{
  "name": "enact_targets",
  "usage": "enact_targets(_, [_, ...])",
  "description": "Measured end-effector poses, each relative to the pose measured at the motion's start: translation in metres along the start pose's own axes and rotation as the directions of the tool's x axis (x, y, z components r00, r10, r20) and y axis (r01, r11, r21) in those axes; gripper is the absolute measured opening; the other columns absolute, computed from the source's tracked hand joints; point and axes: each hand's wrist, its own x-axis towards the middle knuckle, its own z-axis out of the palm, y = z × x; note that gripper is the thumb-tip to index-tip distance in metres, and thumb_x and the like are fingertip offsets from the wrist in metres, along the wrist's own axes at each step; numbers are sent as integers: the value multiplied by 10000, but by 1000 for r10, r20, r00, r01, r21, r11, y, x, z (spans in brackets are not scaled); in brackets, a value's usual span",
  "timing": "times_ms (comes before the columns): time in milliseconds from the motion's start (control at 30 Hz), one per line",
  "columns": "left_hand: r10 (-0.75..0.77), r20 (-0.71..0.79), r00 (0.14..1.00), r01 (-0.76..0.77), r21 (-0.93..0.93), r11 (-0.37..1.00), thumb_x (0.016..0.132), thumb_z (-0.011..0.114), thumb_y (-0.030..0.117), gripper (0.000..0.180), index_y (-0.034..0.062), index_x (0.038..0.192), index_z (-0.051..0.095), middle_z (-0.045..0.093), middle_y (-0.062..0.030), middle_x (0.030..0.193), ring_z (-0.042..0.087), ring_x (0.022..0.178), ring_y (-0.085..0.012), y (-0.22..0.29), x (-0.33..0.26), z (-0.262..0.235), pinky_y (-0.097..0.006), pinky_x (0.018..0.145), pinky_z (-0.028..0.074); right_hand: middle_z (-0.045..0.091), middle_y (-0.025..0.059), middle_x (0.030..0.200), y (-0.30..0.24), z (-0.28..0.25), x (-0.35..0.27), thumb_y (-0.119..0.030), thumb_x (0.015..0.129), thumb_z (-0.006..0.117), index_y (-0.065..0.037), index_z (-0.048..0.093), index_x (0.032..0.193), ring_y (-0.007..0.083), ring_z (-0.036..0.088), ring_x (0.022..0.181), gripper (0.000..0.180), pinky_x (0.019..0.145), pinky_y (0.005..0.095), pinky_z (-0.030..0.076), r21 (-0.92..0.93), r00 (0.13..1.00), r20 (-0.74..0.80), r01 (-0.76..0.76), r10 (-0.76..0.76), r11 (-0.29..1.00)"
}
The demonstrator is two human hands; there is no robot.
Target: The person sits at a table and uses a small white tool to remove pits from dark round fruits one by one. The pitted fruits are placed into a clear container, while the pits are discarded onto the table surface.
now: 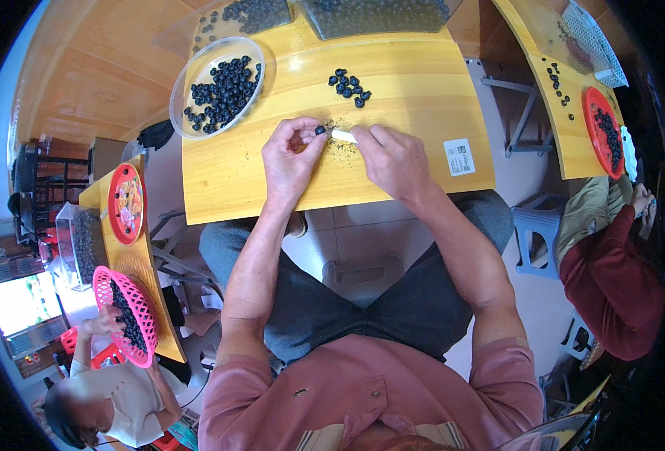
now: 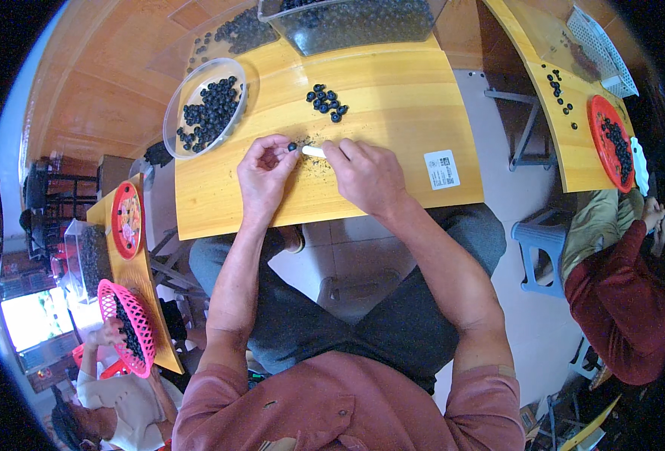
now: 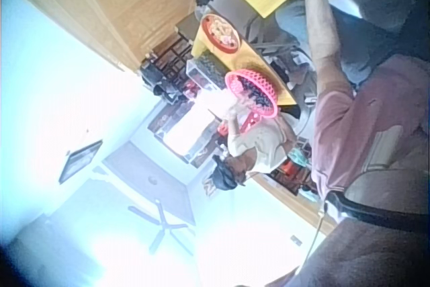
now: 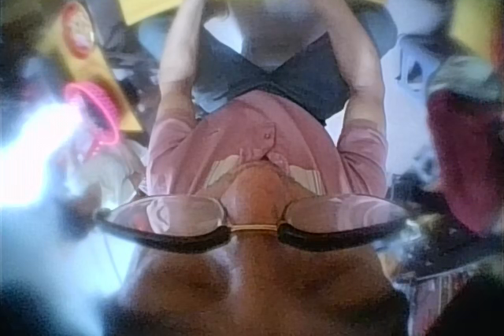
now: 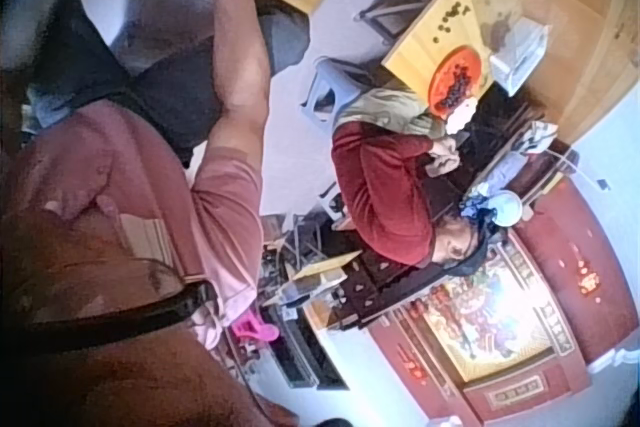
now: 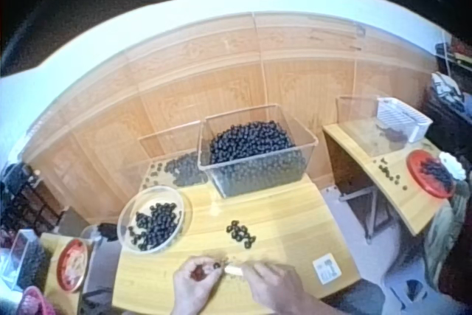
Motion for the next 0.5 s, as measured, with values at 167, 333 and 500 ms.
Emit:
enact_targets(167, [-4,27,1000,2,77,997,915,789,-72,306,-8,1198,693,728,-47,1044,696,931,-100,7,-2,1,-242,866,580,634,45,808,0,3,-2,-131,881,677,-98,727,1077,227,716,715,205,614,397,584,-3,1000,-12,10,-10,1000])
enact_targets(333, [9,41,999,-14,112,994,911,791,-74,309,-4,1195,690,721,-44,1034,683,911,-91,7,-2,2,-235,856,572,620,56,789,-1,2,0,-103,871,734,-77,738,1082,229,700,699,212,605,386,575,-3,1000,-15,18,-18,1000])
enact_targets(500, [3,49,999,-7,88,996,902,800,-76,341,1,1210,676,713,-38,1025,672,900,-89,7,-2,2,-232,847,565,644,57,803,-2,1,0,-112,885,684,-79,723,1069,239,718,712,191,615,400,591,17,1000,-9,4,-4,1000])
